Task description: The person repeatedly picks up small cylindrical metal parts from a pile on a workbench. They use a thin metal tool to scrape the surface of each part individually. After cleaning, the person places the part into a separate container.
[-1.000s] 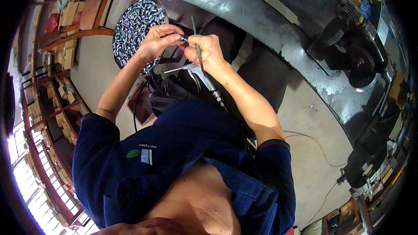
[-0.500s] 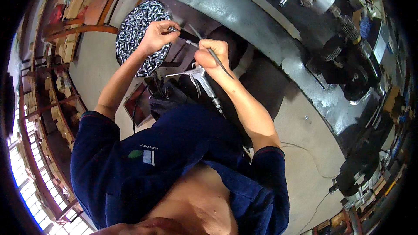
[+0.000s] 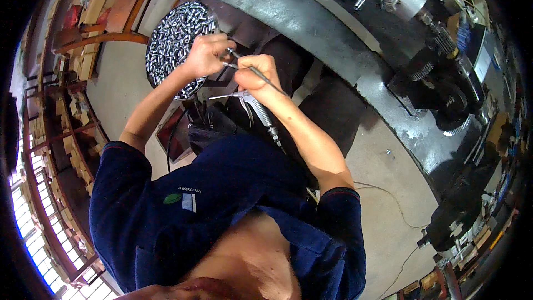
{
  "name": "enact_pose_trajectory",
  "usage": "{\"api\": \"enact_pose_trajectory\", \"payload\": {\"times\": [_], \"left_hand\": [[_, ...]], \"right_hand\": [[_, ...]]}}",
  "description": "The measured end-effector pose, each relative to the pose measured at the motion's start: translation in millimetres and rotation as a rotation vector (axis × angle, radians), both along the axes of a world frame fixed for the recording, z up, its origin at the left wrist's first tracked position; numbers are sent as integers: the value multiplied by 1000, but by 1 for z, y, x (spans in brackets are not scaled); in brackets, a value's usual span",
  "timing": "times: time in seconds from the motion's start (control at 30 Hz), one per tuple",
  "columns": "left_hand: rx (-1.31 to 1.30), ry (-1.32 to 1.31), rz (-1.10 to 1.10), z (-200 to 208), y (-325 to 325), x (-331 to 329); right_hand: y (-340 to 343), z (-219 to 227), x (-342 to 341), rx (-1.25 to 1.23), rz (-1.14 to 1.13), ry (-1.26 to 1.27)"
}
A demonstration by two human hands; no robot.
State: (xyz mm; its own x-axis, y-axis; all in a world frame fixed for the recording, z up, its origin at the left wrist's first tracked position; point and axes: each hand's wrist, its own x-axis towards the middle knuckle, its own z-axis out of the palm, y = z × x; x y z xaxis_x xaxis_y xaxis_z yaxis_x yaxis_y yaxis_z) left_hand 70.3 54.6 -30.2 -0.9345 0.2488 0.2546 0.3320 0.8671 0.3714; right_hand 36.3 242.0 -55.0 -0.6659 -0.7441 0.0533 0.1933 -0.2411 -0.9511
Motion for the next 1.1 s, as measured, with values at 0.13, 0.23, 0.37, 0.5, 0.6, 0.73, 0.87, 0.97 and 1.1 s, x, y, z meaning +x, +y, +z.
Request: {"api": "enact_pose_trajectory", "payload": {"times": [0.13, 0.23, 0.37, 0.5, 0.6, 0.73, 0.87, 0.97, 1.1], "left_hand": [[-54, -43, -14, 2, 9, -2], [-162, -83, 129, 4, -24, -8], [-186, -56, 261, 29, -51, -39], [-160, 132, 84, 60, -16, -109], [35, 114, 108, 75, 13, -182], [875, 66, 66, 103, 23, -226], [844, -87, 119, 113, 8, -191], [569, -11, 141, 86, -35, -136], [662, -204, 491, 14, -110, -50]], "right_hand": [[-5, -6, 0, 24, -45, 53], [5, -2, -4, -29, -102, 158], [9, -7, -8, -119, -154, -35], [2, -29, -4, 2, -128, 200], [-1, -32, -3, 27, -178, 204], [-5, -30, -3, -4, -187, 139], [0, -42, -5, 14, -200, 128], [0, -32, -3, 26, -223, 221], [0, -32, -3, 57, -171, 241]]}}
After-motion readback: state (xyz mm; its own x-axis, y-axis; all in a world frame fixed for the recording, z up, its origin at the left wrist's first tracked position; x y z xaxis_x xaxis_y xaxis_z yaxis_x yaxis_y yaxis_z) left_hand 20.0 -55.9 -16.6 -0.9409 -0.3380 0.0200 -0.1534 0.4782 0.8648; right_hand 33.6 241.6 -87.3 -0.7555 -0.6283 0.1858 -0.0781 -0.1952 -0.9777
